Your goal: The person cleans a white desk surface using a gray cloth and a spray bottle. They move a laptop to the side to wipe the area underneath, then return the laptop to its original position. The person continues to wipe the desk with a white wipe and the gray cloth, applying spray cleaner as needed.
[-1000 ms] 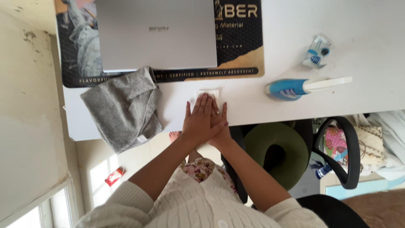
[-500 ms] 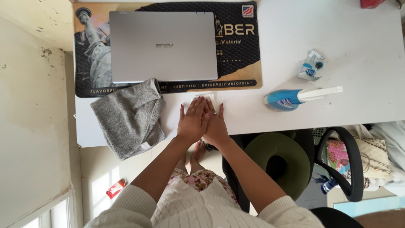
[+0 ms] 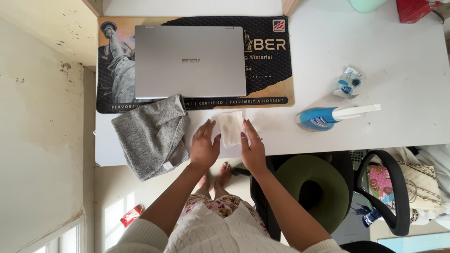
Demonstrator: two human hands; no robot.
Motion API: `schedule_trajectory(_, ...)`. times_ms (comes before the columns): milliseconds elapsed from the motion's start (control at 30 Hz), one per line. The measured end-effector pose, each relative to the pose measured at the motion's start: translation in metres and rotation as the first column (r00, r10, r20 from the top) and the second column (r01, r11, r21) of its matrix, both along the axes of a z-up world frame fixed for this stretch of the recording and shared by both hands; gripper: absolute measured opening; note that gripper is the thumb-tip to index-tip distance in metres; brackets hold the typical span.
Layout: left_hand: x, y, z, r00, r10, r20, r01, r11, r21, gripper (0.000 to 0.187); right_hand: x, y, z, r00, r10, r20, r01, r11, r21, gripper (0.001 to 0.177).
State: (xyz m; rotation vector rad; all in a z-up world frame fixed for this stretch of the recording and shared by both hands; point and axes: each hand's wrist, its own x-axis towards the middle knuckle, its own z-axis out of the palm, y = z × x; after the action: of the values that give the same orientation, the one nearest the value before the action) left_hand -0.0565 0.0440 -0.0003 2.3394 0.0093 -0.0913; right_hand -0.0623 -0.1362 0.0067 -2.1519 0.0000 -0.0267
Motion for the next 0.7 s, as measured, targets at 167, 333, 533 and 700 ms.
schedule_trajectory(167,-0.003,-0.007,0.003,0.997,-0.046,0.067,0.043,0.998,0.045,0.051,-0.004,0.008,0.002,0.998,0.038,0.047,-0.036,0.998,-0.050,0.043)
schedule_trajectory(333,-0.011,-0.024,-0.012,0.984,-0.171,-0.048,0.177,0.963,0.205,0.055,-0.007,0.010,-0.003,0.981,0.172,0.087,-0.153,0.969,-0.195,0.048)
schedule_trajectory(533,-0.011,-0.033,-0.020,0.947,-0.263,-0.187,0.315,0.878,0.362,0.068,0.000,0.012,-0.016,0.964,0.267,0.006,-0.247,0.898,-0.365,0.050)
schedule_trajectory(700,-0.015,-0.024,-0.015,0.957,-0.264,-0.121,0.290,0.896,0.335,0.066,0.000,0.011,-0.015,0.955,0.294,0.042,-0.232,0.825,-0.515,0.051)
